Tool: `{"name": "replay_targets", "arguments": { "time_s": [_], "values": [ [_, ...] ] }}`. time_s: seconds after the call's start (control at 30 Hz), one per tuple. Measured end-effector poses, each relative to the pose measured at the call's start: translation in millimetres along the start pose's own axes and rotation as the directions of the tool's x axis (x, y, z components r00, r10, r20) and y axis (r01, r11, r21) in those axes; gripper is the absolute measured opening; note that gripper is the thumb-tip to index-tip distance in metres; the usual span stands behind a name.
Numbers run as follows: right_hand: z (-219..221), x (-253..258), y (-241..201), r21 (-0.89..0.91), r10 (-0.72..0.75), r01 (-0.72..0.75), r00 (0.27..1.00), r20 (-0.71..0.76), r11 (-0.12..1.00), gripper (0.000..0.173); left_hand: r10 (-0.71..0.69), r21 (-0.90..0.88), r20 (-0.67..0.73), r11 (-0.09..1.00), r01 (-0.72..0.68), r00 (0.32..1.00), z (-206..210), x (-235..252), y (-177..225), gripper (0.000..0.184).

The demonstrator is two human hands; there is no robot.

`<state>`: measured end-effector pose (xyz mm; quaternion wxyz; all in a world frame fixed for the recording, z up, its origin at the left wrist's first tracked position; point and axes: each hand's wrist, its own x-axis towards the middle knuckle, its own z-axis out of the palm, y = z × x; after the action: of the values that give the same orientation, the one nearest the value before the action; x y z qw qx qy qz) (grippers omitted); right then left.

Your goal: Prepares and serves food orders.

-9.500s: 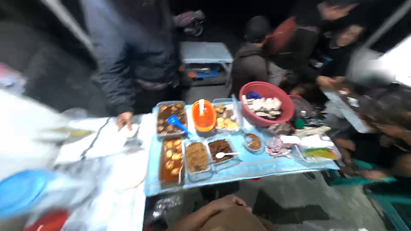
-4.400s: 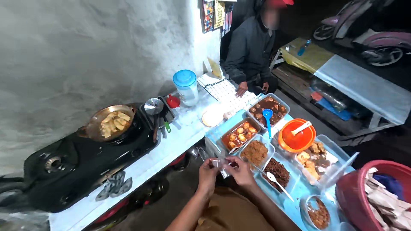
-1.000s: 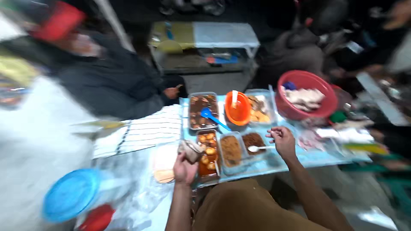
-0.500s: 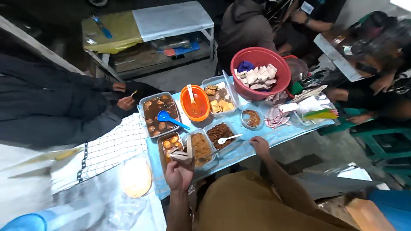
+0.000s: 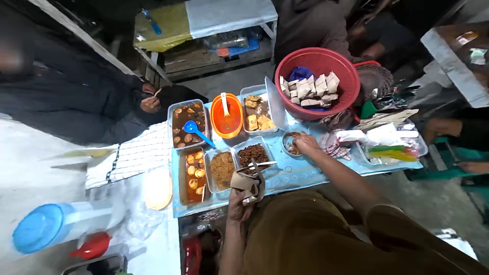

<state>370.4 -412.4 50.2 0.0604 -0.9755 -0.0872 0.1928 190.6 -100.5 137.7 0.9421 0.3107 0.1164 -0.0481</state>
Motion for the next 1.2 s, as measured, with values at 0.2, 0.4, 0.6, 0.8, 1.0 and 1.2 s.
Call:
{"name": "replay_targets", "arguments": {
  "time_s": [0.2, 0.4, 0.6, 0.8, 1.0, 1.2],
  "values": [
    [-40.4, -2.7, 4.1, 0.040, 0.022, -0.026, 0.996, 0.090, 0.999, 0.029, 0.010, -0.085, -0.065, 0.996, -0.016, 0.998, 16.7, 20.2, -33.6, 0.058],
    [-46.2, -13.4, 5.4, -0.004, 0.097, -0.098, 0.984, 0.147, 0.995, 0.028, 0.076, -0.017, -0.069, 0.997, -0.077, 0.995, 26.8, 45.3, -46.5, 0.073],
    [-29.6, -10.5, 4.5, 0.072, -0.011, -0.008, 0.965, 0.263, 0.997, 0.024, 0.022, 0.025, -0.020, 0.999, -0.022, 1.000, 47.2, 78.0, -57.1, 0.068],
    [-28.0, -13.4, 9.9, 0.257, 0.057, -0.122, 0.968, 0.246, 0.959, 0.027, -0.059, 0.040, -0.055, 0.997, 0.062, 0.997, 41.4, 104.9, -71.0, 0.044],
    [-28.9, -29.8, 14.2, 0.342, 0.126, -0.157, 0.986, 0.113, 0.926, 0.027, -0.174, -0.071, -0.181, 0.984, 0.163, 0.968, 49.4, 120.6, -76.4, 0.041],
    [-25.9, -36.9, 19.8, 0.403, 0.203, -0.215, 0.977, 0.073, 0.890, 0.027, -0.292, -0.081, -0.150, 0.956, 0.282, 0.945, 45.8, 133.4, -82.8, 0.055]
  ]
}}
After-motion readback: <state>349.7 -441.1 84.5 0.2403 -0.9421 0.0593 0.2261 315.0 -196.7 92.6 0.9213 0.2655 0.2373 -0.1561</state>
